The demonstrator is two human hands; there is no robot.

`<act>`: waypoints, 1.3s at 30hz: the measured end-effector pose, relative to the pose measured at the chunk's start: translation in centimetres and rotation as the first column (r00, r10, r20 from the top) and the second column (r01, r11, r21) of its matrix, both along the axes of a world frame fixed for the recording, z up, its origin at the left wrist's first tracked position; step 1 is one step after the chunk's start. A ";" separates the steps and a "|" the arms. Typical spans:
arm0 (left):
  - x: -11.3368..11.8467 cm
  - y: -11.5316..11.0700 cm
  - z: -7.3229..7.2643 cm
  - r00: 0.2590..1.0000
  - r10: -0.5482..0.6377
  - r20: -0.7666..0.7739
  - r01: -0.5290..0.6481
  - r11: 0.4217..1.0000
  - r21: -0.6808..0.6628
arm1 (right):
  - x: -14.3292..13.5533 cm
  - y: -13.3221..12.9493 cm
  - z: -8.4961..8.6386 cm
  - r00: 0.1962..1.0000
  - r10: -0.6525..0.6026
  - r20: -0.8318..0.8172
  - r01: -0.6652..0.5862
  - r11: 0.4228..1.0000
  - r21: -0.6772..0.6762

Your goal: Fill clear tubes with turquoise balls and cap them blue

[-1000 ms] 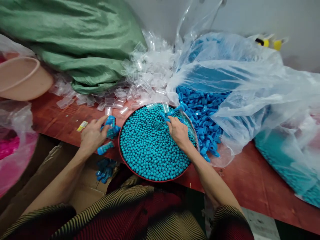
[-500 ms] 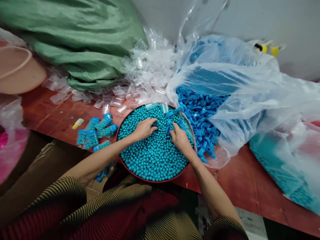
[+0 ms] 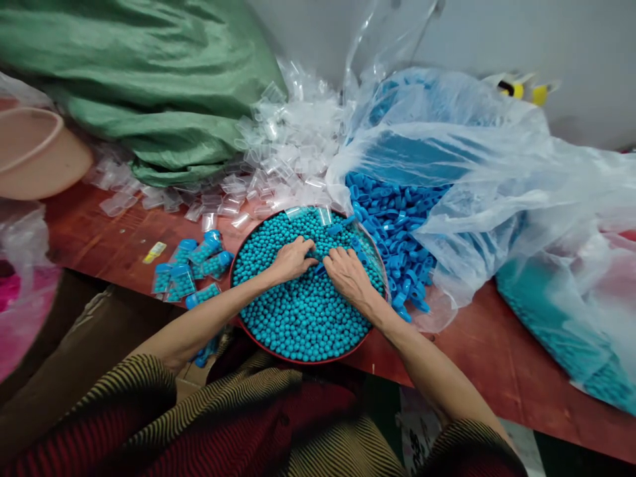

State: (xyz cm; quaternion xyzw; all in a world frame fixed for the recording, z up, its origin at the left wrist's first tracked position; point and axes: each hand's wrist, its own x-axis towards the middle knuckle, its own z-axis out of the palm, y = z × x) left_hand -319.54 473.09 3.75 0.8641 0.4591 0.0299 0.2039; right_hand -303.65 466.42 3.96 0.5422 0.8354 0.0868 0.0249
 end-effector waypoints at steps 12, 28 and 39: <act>-0.9 1.0 -0.1 0.999 -0.024 0.030 0.028 0.989 -0.144 | -0.4 -1.2 -1.3 0.991 -0.028 -0.134 0.037 0.997 0.061; -2.6 0.2 1.3 0.836 0.305 0.456 0.127 0.701 -0.702 | -2.1 0.0 -1.5 0.894 -0.057 -0.444 0.113 0.989 0.101; -2.3 -1.7 0.5 0.706 0.378 0.599 0.183 0.720 -0.670 | -2.4 -0.9 -1.0 0.634 -0.125 -0.763 0.206 0.979 0.011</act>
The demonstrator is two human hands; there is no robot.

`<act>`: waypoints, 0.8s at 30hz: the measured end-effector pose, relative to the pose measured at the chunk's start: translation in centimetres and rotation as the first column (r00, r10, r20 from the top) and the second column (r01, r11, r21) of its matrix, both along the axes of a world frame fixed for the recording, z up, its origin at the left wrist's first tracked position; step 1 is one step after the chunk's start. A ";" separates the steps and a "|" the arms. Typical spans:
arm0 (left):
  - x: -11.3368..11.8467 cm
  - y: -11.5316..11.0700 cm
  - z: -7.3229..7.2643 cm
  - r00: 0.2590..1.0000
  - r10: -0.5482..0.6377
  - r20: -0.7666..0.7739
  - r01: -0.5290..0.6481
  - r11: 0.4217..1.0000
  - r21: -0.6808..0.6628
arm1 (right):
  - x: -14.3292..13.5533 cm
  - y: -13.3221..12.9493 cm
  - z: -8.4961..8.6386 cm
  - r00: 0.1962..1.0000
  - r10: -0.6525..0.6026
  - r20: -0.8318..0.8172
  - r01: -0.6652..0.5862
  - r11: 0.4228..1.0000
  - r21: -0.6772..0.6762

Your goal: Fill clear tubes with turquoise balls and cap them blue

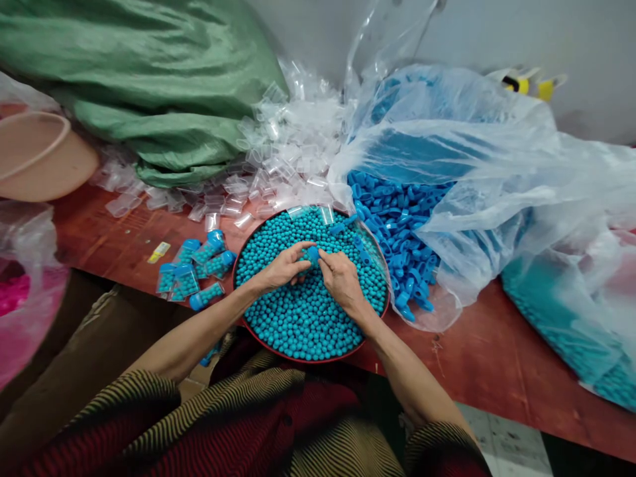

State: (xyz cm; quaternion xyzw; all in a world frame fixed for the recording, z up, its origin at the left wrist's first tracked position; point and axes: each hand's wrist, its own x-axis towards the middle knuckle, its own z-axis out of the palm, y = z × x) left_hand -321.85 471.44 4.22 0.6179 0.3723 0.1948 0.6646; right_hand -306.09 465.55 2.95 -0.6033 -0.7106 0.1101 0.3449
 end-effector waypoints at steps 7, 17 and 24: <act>-0.1 -0.6 0.4 1.000 -0.002 -0.016 0.002 1.000 -0.015 | -0.4 -0.4 0.9 0.997 -0.028 -0.070 0.022 0.996 -0.083; -0.6 -0.8 1.2 1.000 0.005 0.004 -0.005 0.997 -0.080 | -0.6 -0.8 0.7 0.962 -0.046 -0.270 0.019 0.995 -0.101; -0.6 -1.6 1.1 0.998 0.062 0.033 -0.059 0.994 -0.088 | -0.3 -1.0 0.8 0.963 0.013 -0.269 -0.047 0.992 -0.120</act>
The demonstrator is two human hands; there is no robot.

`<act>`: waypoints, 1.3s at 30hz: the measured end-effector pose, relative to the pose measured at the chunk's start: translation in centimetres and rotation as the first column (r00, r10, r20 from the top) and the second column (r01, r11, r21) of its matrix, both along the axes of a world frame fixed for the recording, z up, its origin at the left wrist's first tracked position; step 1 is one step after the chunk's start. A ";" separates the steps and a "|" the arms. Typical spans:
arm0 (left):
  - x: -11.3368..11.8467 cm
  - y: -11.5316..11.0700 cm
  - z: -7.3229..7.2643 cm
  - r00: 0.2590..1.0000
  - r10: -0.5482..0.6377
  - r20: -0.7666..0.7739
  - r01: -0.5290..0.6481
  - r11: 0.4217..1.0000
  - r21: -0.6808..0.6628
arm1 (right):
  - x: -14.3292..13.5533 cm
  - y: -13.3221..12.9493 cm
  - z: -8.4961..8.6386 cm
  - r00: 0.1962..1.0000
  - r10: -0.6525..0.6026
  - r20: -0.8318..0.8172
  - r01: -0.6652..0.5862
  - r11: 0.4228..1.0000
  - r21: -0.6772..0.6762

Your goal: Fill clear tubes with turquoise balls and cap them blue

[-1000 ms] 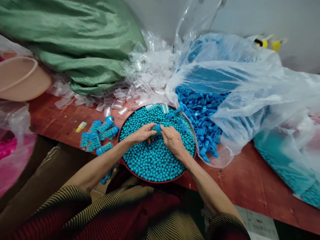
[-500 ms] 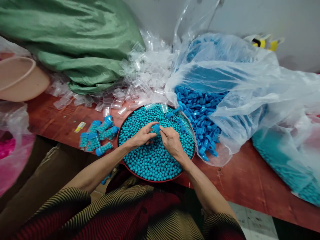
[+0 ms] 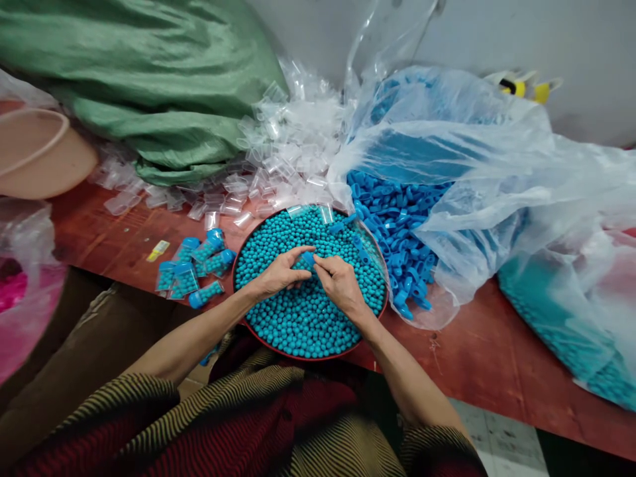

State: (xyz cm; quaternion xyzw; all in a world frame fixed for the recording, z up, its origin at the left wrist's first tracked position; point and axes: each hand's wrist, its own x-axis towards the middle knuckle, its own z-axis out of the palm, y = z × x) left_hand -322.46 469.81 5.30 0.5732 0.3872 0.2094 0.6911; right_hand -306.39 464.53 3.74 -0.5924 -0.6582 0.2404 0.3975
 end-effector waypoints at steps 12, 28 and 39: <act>0.5 -1.1 -1.0 0.996 0.084 -0.012 -0.083 0.992 0.092 | 2.1 0.5 0.9 0.965 0.261 -0.038 -0.262 0.965 -0.025; 0.6 -1.8 0.1 0.993 0.116 0.018 -0.117 0.988 0.105 | -1.3 -1.1 1.0 0.975 0.164 0.153 -0.166 0.986 0.004; 1.4 -3.0 0.7 0.972 0.233 0.039 -0.236 0.961 0.146 | -2.2 -0.9 0.3 0.890 0.076 0.450 -0.131 0.987 0.093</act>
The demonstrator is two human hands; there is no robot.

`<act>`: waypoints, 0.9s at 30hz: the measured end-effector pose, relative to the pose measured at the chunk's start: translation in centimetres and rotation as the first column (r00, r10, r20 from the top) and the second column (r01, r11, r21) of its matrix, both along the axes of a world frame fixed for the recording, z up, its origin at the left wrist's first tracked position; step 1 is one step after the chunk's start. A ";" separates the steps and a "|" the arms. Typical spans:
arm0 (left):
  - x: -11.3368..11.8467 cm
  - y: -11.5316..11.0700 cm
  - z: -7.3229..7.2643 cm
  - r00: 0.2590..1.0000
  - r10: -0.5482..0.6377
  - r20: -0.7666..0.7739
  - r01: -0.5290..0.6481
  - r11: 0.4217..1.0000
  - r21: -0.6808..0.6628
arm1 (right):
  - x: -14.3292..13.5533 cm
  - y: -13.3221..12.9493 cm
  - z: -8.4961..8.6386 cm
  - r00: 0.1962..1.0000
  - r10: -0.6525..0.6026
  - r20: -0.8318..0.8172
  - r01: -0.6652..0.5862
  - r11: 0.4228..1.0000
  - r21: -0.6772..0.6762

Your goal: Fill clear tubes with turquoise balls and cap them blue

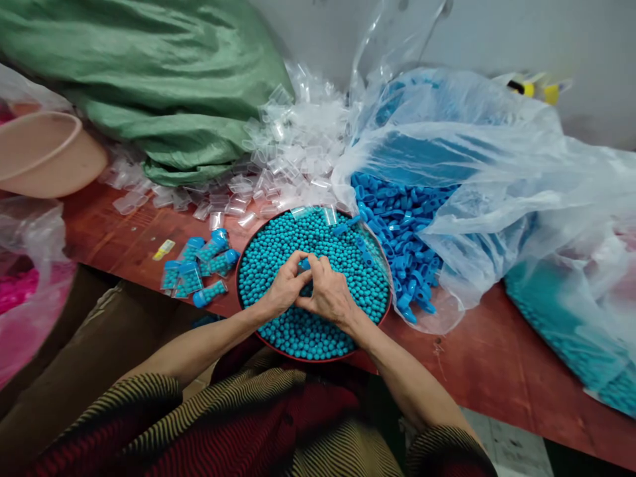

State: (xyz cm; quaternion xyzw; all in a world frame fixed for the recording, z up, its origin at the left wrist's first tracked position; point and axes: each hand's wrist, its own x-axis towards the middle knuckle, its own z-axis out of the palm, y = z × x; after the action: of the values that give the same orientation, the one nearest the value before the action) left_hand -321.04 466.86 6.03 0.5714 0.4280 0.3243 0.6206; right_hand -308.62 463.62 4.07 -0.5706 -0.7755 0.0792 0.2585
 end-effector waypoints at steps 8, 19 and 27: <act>-1.3 0.3 -0.2 0.920 0.064 -0.388 0.053 0.957 0.284 | -1.4 -0.3 -0.7 1.000 -0.031 0.006 0.031 0.998 -0.045; -14.5 4.4 -1.0 0.135 0.673 -0.727 0.050 0.728 0.683 | 0.3 0.0 -0.9 0.999 -0.040 -0.015 0.041 0.998 0.055; -14.1 8.2 -3.9 0.172 0.429 -0.887 0.363 0.810 0.462 | 0.2 -0.3 -1.6 0.993 0.107 0.041 -0.106 0.994 -0.029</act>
State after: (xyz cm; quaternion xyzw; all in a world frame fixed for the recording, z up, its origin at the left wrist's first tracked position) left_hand -335.13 475.08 2.11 0.7899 0.6128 0.0063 -0.0237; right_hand -308.44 463.34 2.52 -0.5332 -0.8091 0.0912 0.2298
